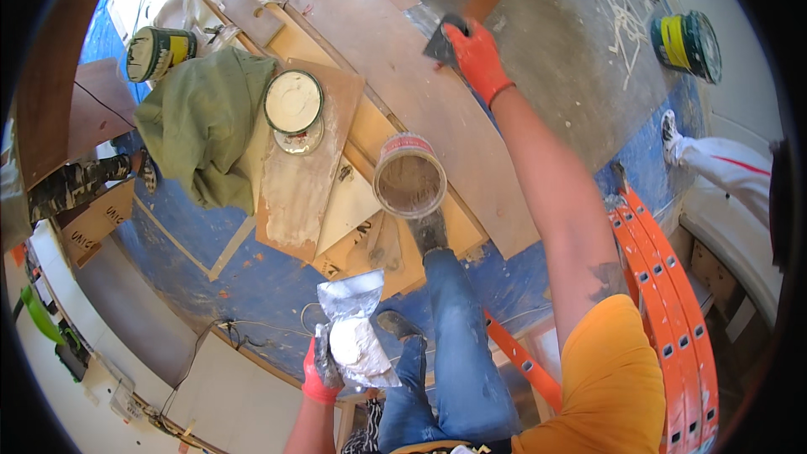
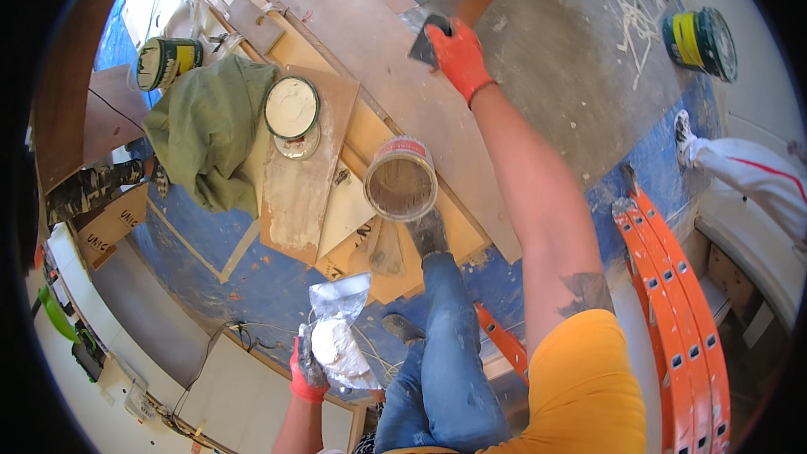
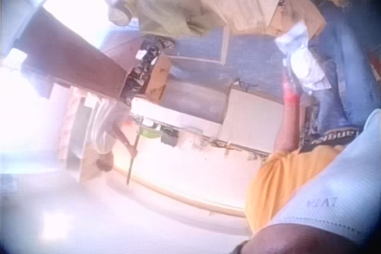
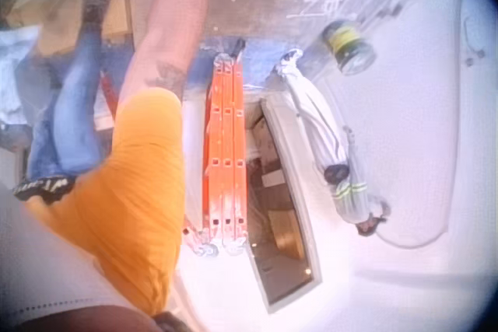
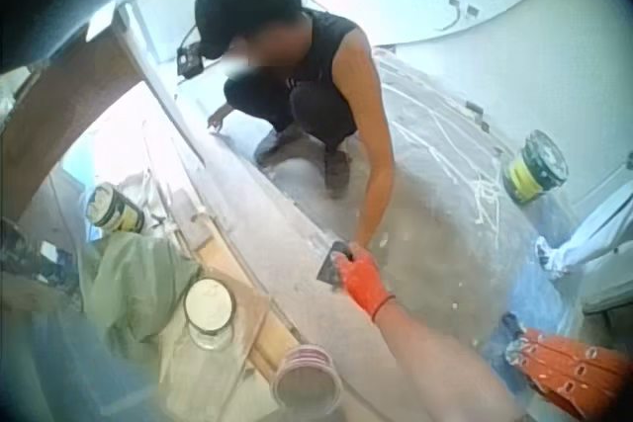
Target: The person applies plaster to a wall using a trowel and hawk, smoothing the surface to cover imperfections. They climb a ladder to reach higher sections, scoop plaster from a board on the floor, and work on a wall section near a curved light fixture.
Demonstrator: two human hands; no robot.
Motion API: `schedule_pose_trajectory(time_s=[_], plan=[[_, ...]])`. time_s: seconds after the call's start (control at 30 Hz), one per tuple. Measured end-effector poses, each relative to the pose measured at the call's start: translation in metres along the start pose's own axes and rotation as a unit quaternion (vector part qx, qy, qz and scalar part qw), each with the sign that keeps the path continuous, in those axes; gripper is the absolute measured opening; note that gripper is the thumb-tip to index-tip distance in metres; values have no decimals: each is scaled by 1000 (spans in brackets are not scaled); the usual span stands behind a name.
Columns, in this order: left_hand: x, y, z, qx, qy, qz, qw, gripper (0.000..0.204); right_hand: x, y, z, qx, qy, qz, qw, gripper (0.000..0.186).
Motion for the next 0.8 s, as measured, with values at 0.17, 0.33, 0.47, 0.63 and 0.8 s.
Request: schedule_pose_trajectory(time_s=[0.17,0.33,0.47,0.63,0.8], plan=[[-37,18,24,101,-39,14,994,53,-152,51,58,249,-20,101,963,45],[-60,-29,3,-15,-38,109,993,64,-236,68,103,400,54,-54,913,39],[-86,-16,24,110,-59,79,989,64,-284,28,166,387,19,-160,908,39],[-86,-18,17,158,-49,133,977,61,-275,33,193,326,45,-227,917,36],[-93,-15,28,159,-64,145,975,60,-279,27,181,374,64,-97,920,39]])
Point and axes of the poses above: each hand's wrist, its own x-axis away from the middle knuckle, its own y-axis out of the palm, z = x × y, the point moved 1 cm from there along -x, towards the middle knuckle, and after that the axes turned 10 degrees about -z, right-handed, at the moved point
